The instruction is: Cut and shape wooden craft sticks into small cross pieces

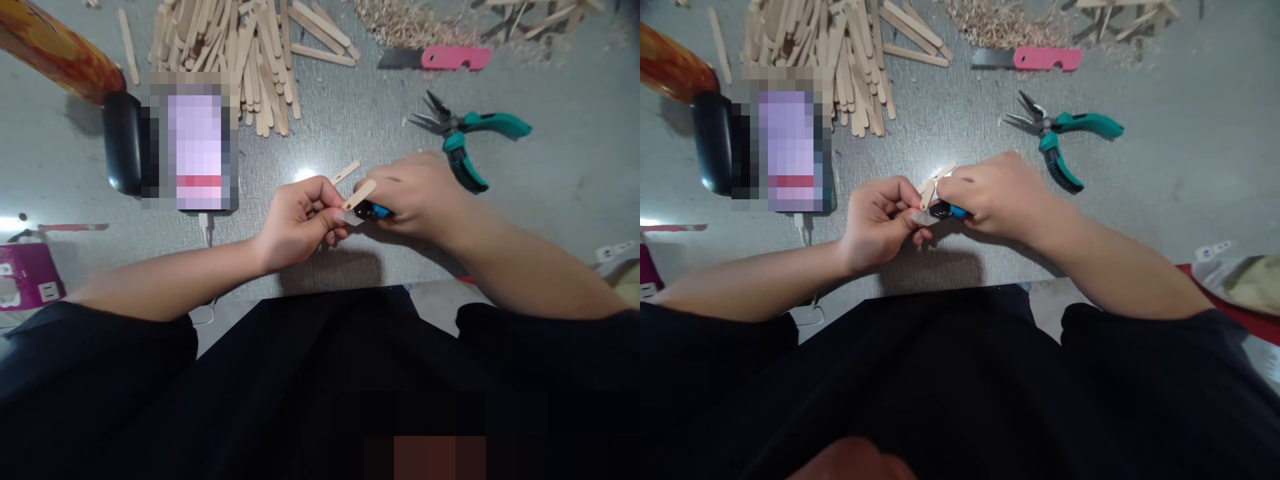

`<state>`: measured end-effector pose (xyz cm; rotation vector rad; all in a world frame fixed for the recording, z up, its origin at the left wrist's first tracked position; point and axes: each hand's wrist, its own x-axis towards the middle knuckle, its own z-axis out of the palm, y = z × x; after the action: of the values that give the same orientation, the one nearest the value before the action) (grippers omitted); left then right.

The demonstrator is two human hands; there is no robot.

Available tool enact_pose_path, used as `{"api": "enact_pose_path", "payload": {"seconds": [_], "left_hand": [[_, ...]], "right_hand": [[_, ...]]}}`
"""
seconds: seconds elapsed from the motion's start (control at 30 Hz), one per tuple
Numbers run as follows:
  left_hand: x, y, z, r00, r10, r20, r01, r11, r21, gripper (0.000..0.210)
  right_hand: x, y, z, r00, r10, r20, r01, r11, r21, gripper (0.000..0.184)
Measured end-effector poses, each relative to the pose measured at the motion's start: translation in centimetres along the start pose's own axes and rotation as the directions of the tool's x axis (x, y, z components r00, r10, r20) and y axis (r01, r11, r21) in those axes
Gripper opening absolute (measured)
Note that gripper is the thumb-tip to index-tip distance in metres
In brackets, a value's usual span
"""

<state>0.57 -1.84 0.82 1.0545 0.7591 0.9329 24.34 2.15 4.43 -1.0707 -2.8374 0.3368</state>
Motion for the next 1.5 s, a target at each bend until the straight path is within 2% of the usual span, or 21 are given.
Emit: {"api": "enact_pose_path", "payload": {"seconds": [0.2, 0.4, 0.5, 0.63, 0.8, 1.0, 1.17, 1.27, 1.37, 1.5], "left_hand": [[0.2, 0.4, -0.1, 0.998, 0.004, 0.064, -0.002, 0.999, -0.035, 0.063], [0.2, 0.1, -0.1, 0.996, -0.047, 0.078, 0.053, 0.996, -0.068, 0.065], [0.1, 0.1, 0.1, 0.995, -0.060, 0.079, 0.067, 0.994, -0.087, 0.063], [0.1, 0.3, 0.0, 0.994, -0.057, 0.097, 0.066, 0.994, -0.092, 0.062], [0.1, 0.2, -0.1, 0.996, -0.048, 0.073, 0.053, 0.997, -0.057, 0.065], [-0.1, 0.0, 0.0, 0.997, -0.042, 0.063, 0.043, 0.999, -0.013, 0.063], [0.0, 0.4, -0.1, 1.000, -0.017, 0.019, 0.017, 1.000, 0.006, 0.058], [0.0, 0.5, -0.1, 1.000, 0.008, -0.026, -0.008, 1.000, 0.007, 0.055], [0.1, 0.2, -0.2, 0.995, 0.037, -0.089, -0.034, 0.999, 0.030, 0.051], [0.2, -0.2, 0.0, 0.975, 0.116, -0.190, -0.101, 0.991, 0.089, 0.043]], "right_hand": [[0.0, 0.2, -0.5, 0.997, 0.032, 0.069, -0.032, 0.999, -0.007, 0.023], [0.0, 0.5, 0.1, 0.999, -0.049, -0.016, 0.049, 0.999, 0.014, 0.026], [0.0, 0.3, 0.2, 0.998, -0.062, -0.002, 0.062, 0.997, 0.041, 0.028], [-0.1, 0.5, -0.2, 0.997, -0.006, 0.077, 0.003, 0.999, 0.041, 0.036], [0.0, 0.5, 0.3, 0.999, -0.019, -0.026, 0.021, 0.998, 0.065, 0.034], [0.3, -0.1, 0.4, 0.999, 0.031, 0.041, -0.036, 0.992, 0.119, 0.041], [0.1, 0.9, 0.2, 1.000, -0.015, -0.006, 0.016, 0.976, 0.215, 0.045], [-0.1, 2.1, 0.0, 1.000, 0.016, -0.003, -0.015, 0.979, 0.203, 0.046], [-0.2, 3.0, -0.3, 0.998, 0.054, -0.025, -0.048, 0.977, 0.210, 0.039], [-0.4, 2.4, -1.4, 0.995, 0.080, -0.067, -0.064, 0.976, 0.210, 0.035]]}}
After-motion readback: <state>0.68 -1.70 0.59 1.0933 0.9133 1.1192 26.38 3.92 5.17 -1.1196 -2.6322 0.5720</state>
